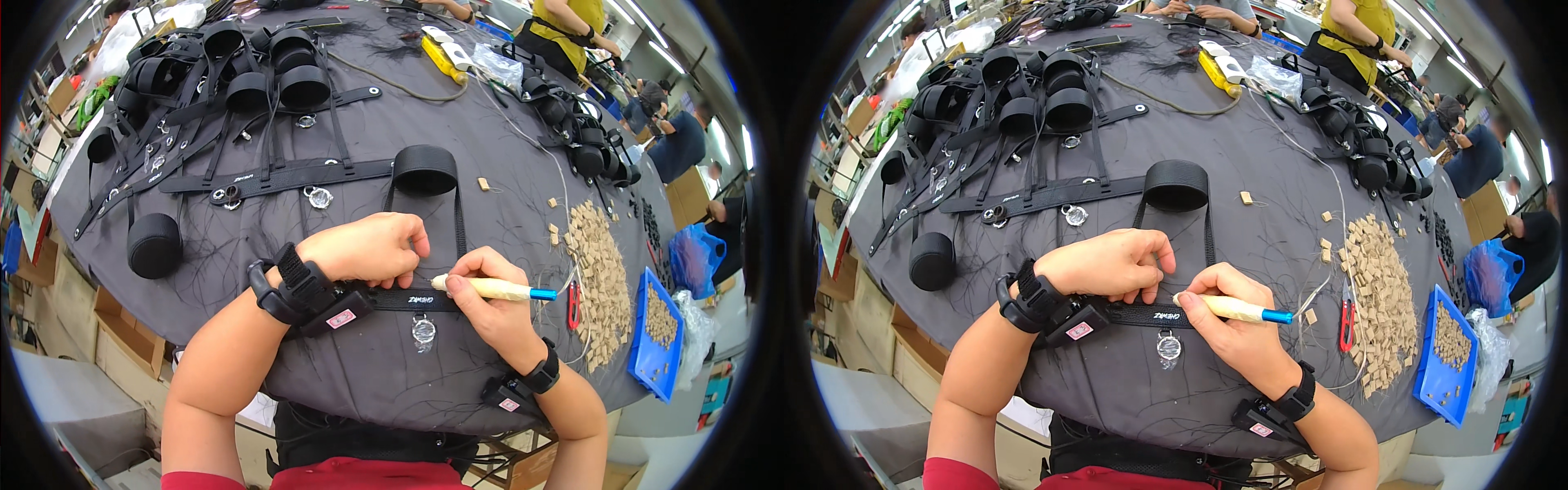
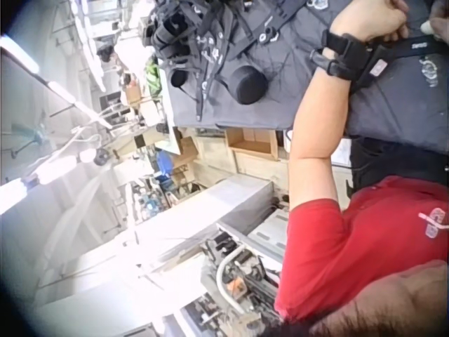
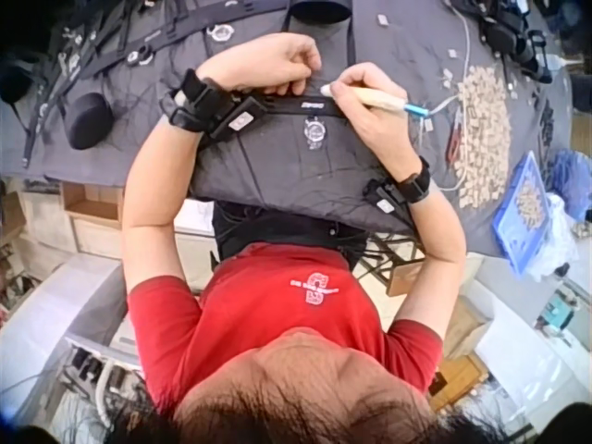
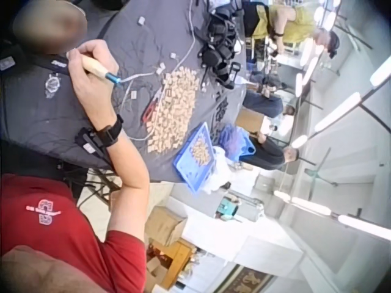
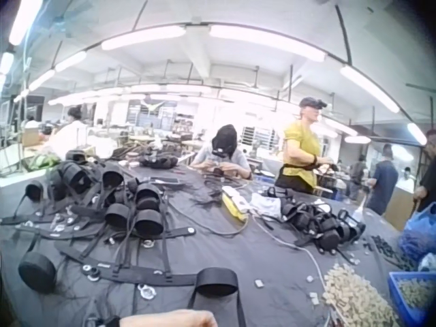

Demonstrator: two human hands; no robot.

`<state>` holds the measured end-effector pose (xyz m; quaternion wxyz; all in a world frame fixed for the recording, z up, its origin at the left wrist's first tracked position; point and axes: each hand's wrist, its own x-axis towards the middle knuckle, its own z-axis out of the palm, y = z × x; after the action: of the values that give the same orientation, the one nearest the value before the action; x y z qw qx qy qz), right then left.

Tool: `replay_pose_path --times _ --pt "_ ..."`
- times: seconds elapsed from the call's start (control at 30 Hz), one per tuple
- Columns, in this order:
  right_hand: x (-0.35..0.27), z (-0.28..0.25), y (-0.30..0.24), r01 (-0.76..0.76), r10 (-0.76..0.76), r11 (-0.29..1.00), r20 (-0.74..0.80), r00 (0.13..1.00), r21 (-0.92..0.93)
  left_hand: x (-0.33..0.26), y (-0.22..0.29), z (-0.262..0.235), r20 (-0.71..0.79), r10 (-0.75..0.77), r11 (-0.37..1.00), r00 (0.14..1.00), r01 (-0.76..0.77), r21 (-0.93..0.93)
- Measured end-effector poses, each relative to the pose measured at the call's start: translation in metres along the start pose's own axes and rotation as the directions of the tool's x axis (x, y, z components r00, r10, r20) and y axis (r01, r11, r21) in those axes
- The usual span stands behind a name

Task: The person uses a red utility knife to trim excess black threads from a circular black foam pad. They then use a white glue pen to apply adhesive to the edges of the pad and attach it to a black nylon strap. The person repeats this process on multiple harness components laid out on a large table.

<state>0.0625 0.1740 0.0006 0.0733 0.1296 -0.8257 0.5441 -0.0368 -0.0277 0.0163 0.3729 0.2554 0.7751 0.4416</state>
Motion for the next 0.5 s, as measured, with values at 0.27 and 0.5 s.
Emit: replay_pose_path --times 0.27,0.5 --pt "0.0 0.0 0.006 -0.044 0.056 0.992 -0.1 0.993 0.123 0.0 0.002 0.0 -0.006 0.001 1.0 1.0 -0.001 -0.001" --pt "-0.001 -0.032 -0.002 -0.111 0.205 0.923 -0.226 0.952 0.369 -0.003 -0.002 0.005 -0.101 0.241 0.936 0.965 -0.204 0.287"
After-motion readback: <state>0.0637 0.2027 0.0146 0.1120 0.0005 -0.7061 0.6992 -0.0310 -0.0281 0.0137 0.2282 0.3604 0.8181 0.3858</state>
